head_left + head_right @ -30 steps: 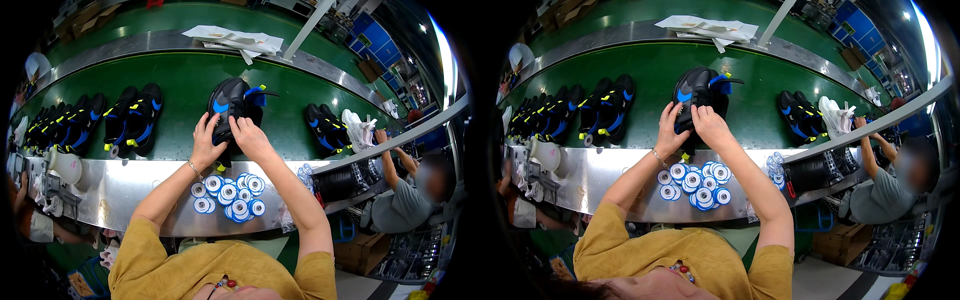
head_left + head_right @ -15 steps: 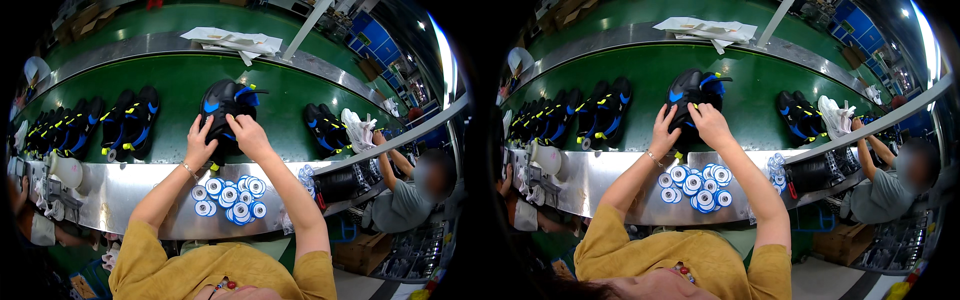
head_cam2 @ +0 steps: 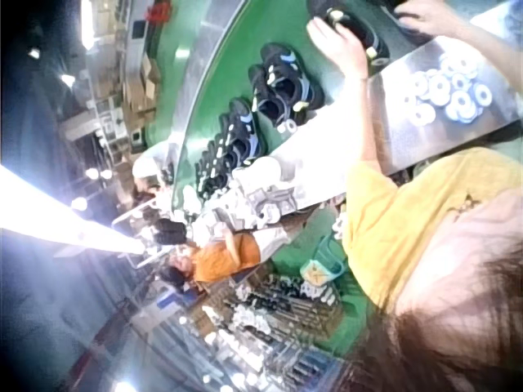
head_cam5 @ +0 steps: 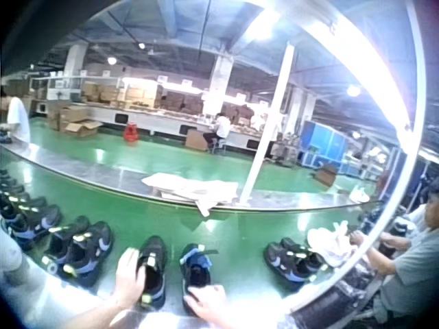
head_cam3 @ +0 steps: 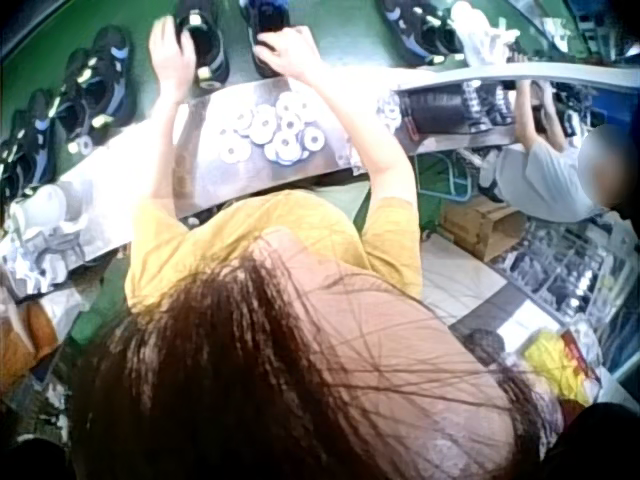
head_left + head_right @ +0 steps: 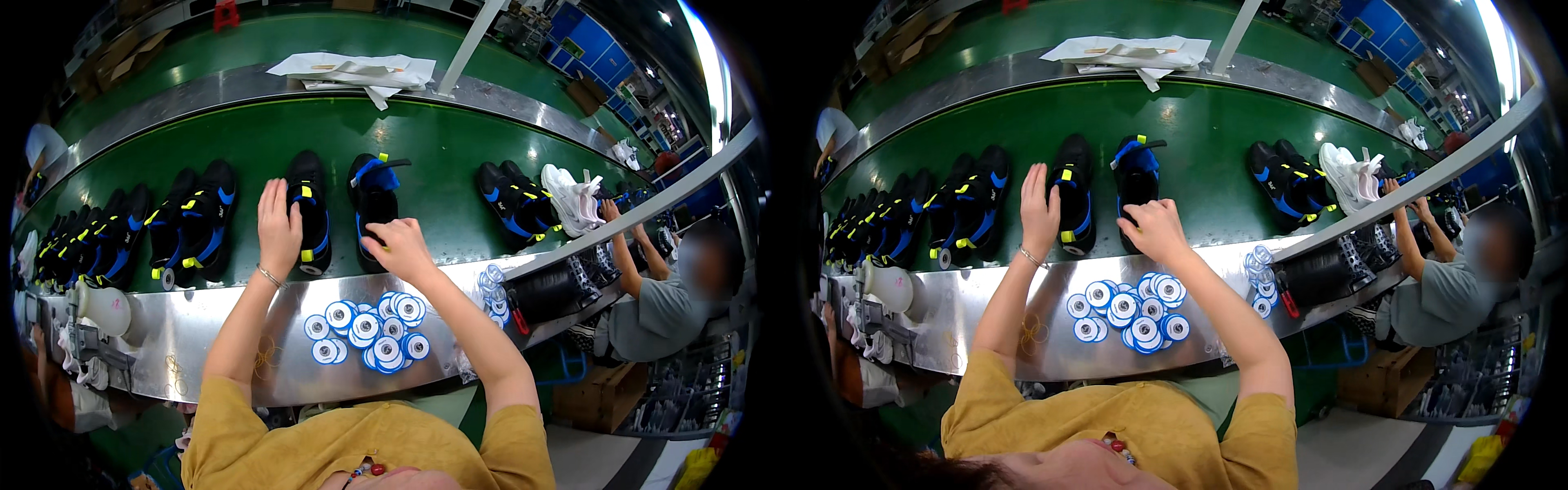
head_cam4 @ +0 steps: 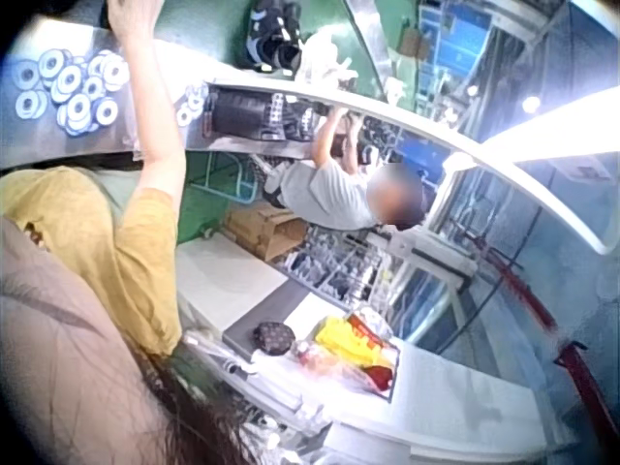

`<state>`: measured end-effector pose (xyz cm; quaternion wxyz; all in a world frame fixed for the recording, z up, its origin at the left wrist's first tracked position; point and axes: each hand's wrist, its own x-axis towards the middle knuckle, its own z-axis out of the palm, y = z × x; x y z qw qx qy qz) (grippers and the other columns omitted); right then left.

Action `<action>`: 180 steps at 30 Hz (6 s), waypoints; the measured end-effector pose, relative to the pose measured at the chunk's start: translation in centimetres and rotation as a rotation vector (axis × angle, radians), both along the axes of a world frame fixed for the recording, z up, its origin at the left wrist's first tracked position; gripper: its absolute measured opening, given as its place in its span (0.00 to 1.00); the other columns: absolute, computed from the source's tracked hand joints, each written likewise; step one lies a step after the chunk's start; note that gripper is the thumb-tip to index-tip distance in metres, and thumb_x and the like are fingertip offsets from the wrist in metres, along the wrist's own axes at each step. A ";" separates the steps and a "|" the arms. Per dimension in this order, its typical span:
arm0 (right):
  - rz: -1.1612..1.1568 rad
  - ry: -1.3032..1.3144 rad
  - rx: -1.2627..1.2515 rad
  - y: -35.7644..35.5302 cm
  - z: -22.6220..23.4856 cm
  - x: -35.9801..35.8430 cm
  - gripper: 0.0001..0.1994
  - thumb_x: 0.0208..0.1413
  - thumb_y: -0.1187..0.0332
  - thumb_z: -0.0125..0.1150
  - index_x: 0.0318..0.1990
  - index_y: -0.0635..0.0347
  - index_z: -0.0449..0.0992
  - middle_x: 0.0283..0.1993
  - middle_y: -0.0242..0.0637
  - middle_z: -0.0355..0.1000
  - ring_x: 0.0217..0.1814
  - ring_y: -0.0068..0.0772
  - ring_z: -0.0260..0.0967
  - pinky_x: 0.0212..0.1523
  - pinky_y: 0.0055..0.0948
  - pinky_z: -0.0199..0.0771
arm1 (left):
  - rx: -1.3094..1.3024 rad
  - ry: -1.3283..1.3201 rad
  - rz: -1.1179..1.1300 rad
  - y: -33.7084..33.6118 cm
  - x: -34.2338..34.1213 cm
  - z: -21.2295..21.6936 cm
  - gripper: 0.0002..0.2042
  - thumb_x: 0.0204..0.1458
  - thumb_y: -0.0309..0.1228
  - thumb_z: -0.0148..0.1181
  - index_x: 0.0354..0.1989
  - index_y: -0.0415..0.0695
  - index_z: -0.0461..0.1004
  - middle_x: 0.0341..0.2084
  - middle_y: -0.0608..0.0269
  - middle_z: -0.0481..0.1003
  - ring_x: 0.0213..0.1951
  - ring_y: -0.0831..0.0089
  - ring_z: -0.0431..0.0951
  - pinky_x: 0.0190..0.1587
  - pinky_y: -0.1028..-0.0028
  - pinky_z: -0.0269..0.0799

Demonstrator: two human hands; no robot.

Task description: The person picks up small circular tags from a pile on the table and attaches them to the tongue of black and blue sneakers moving along a conveyor belt. The person handles the shoes one at a time, placing the tags inside the tongue area before the shoes continue down the line.

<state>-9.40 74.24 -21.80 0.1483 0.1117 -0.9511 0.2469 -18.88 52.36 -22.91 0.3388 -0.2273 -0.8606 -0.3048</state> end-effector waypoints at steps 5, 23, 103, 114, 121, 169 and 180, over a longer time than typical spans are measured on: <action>-0.513 0.171 -0.361 1.5 -1.2 -3.4 0.18 0.49 0.71 0.61 0.48 0.67 0.69 0.43 0.49 0.74 0.44 0.45 0.73 0.44 0.36 0.71 | 0.138 -0.414 -0.242 6.3 2.5 1.1 0.15 0.51 0.30 0.56 0.43 0.32 0.70 0.38 0.43 0.74 0.41 0.49 0.74 0.45 0.60 0.70; -0.181 0.061 -0.434 1.5 1.5 -6.4 0.24 0.41 0.70 0.63 0.49 0.60 0.68 0.45 0.46 0.66 0.47 0.50 0.67 0.48 0.38 0.69 | 0.406 -0.671 -0.271 9.6 -0.3 -1.8 0.16 0.41 0.24 0.56 0.41 0.35 0.73 0.35 0.45 0.75 0.38 0.51 0.76 0.42 0.64 0.71; -0.052 0.225 0.364 -3.5 -1.7 -4.4 0.12 0.43 0.72 0.55 0.37 0.62 0.72 0.35 0.37 0.69 0.38 0.34 0.69 0.32 0.28 0.74 | 0.019 -0.462 -0.437 5.1 -2.2 -3.7 0.21 0.38 0.22 0.60 0.45 0.35 0.70 0.40 0.46 0.72 0.44 0.49 0.71 0.47 0.62 0.70; -0.471 0.010 -0.542 0.8 -2.1 -1.9 0.12 0.52 0.67 0.58 0.42 0.63 0.71 0.30 0.42 0.72 0.29 0.38 0.72 0.28 0.30 0.71 | -0.390 -0.119 -0.367 6.7 -1.1 1.0 0.10 0.43 0.19 0.53 0.34 0.43 0.74 0.31 0.60 0.69 0.37 0.63 0.71 0.35 0.68 0.73; -0.372 -0.325 -1.348 0.6 0.5 -2.5 0.12 0.55 0.63 0.59 0.41 0.60 0.71 0.27 0.33 0.71 0.24 0.19 0.67 0.23 0.17 0.67 | -0.231 -0.088 -0.355 5.4 -0.7 0.0 0.08 0.41 0.19 0.55 0.31 0.41 0.74 0.31 0.60 0.70 0.36 0.62 0.73 0.33 0.66 0.74; -0.457 -0.420 -0.908 12.2 3.8 8.4 0.05 0.53 0.71 0.58 0.31 0.64 0.75 0.23 0.31 0.72 0.21 0.15 0.64 0.21 0.16 0.63 | 0.080 -0.230 -0.125 0.5 -2.1 0.2 0.10 0.44 0.17 0.52 0.36 0.40 0.74 0.33 0.55 0.71 0.32 0.57 0.74 0.35 0.67 0.71; -0.677 -0.514 -0.194 14.5 -0.5 13.5 0.14 0.46 0.59 0.63 0.31 0.63 0.79 0.31 0.47 0.75 0.38 0.48 0.73 0.42 0.38 0.72 | -0.232 -0.127 -0.021 4.3 -2.8 1.2 0.16 0.48 0.24 0.56 0.48 0.39 0.70 0.44 0.50 0.70 0.47 0.52 0.70 0.49 0.62 0.67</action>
